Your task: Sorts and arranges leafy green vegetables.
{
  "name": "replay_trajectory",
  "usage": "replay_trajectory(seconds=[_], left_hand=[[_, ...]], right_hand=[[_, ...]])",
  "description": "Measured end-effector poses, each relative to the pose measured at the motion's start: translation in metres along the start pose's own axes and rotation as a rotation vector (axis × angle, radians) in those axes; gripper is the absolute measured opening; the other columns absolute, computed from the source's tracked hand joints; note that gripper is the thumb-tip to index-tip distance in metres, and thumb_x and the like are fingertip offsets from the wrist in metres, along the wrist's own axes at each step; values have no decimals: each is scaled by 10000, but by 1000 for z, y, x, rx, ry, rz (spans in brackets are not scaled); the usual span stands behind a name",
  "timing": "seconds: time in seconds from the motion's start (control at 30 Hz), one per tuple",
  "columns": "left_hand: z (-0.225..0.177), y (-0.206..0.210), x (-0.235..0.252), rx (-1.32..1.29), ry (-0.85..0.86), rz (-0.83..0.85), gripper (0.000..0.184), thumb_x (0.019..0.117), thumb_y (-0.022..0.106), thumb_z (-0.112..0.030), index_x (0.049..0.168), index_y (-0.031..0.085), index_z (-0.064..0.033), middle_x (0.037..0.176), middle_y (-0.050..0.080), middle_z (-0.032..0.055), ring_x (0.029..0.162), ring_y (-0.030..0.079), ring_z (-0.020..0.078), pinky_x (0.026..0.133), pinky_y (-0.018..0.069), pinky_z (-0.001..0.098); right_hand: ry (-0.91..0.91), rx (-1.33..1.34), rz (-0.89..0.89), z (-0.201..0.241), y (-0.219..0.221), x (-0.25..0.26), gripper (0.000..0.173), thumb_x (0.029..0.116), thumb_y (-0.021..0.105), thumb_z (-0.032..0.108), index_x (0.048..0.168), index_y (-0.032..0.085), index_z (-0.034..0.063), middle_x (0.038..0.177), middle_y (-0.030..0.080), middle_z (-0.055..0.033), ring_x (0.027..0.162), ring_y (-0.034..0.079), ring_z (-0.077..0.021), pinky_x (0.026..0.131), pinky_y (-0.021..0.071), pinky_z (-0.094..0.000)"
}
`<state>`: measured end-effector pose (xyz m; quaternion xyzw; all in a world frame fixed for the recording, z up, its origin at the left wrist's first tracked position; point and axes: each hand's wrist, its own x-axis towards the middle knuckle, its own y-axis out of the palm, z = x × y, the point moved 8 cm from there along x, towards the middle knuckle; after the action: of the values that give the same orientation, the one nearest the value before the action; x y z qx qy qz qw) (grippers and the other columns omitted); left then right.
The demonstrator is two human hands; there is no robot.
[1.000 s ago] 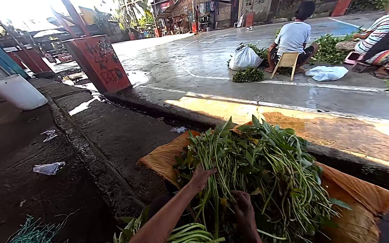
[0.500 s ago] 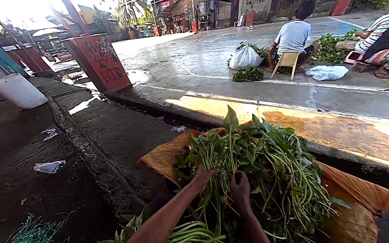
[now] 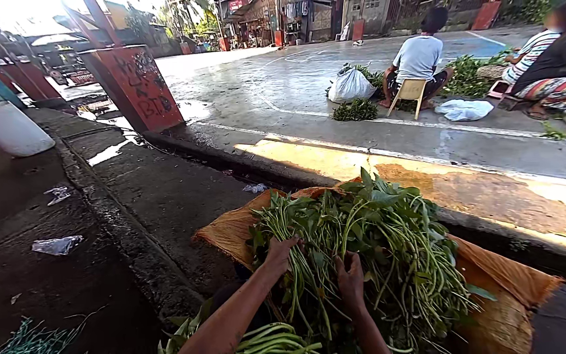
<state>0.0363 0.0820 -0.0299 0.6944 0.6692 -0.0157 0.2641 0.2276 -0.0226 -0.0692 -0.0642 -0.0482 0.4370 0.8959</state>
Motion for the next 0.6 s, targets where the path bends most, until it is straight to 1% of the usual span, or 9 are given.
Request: replay_trajectory(seconds=[0.07, 0.17, 0.27, 0.3, 0.37, 0.43, 0.5, 0.53, 0.6], left_hand=[[-1, -1, 0, -30, 18, -20, 300, 945, 615, 106, 1222, 541, 16, 849, 662, 143, 686, 682, 211, 674, 608, 336], [-1, -2, -3, -62, 34, -53, 371, 930, 631, 116, 1279, 556, 13, 855, 663, 151, 682, 678, 213, 657, 606, 334], [-3, -2, -3, -54, 65, -69, 297, 923, 639, 123, 1193, 556, 33, 840, 663, 149, 680, 681, 210, 654, 610, 332], [-3, -2, -3, -47, 62, -69, 270, 922, 640, 123, 1162, 552, 37, 830, 661, 145, 676, 681, 206, 653, 610, 332], [-1, 0, -4, -29, 46, -54, 236, 924, 638, 122, 1125, 547, 39, 817, 656, 138, 671, 681, 203, 652, 614, 333], [4, 1, -5, 1, 30, -31, 233, 922, 647, 117, 1114, 546, 33, 817, 659, 136, 672, 684, 205, 658, 618, 340], [9, 4, -4, 35, 12, 1, 255, 918, 657, 113, 1136, 549, 34, 860, 664, 140, 701, 690, 210, 676, 620, 345], [12, 5, -4, 57, 3, 16, 265, 914, 664, 109, 1142, 552, 33, 871, 668, 142, 710, 694, 213, 678, 621, 347], [17, 9, -5, 95, -11, 56, 287, 909, 676, 103, 1156, 550, 27, 902, 666, 140, 737, 695, 214, 695, 620, 351]], right_hand=[[-5, -43, 3, -3, 2, -3, 320, 1002, 627, 109, 1259, 566, -72, 1032, 659, -188, 904, 643, -245, 848, 532, -414], [-44, -101, -13, -1, 5, -8, 338, 976, 661, 112, 1241, 580, -81, 1018, 664, -210, 913, 648, -292, 864, 527, -467], [-75, -152, -37, 5, 5, -11, 346, 948, 694, 93, 1227, 592, -84, 999, 664, -217, 891, 655, -314, 845, 534, -490], [-78, -158, -41, 7, 6, -11, 376, 937, 705, 85, 1248, 580, -85, 984, 665, -211, 871, 656, -308, 830, 539, -485], [-93, -161, -47, 8, 7, -12, 511, 909, 723, 60, 1347, 507, -89, 945, 654, -192, 808, 648, -298, 771, 551, -472], [-132, -167, -56, 10, 9, -14, 613, 896, 722, 30, 1429, 443, -86, 962, 649, -198, 805, 646, -304, 762, 558, -469], [-203, -190, -46, 13, 12, -17, 598, 902, 686, 10, 1447, 456, -77, 1019, 649, -208, 856, 645, -311, 806, 559, -475], [-247, -207, -43, 15, 14, -19, 561, 904, 671, 3, 1429, 490, -77, 1046, 647, -223, 881, 643, -326, 826, 555, -484], [-324, -247, -46, 21, 19, -25, 457, 920, 645, 6, 1366, 574, -63, 1054, 641, -243, 887, 647, -357, 815, 556, -500]])
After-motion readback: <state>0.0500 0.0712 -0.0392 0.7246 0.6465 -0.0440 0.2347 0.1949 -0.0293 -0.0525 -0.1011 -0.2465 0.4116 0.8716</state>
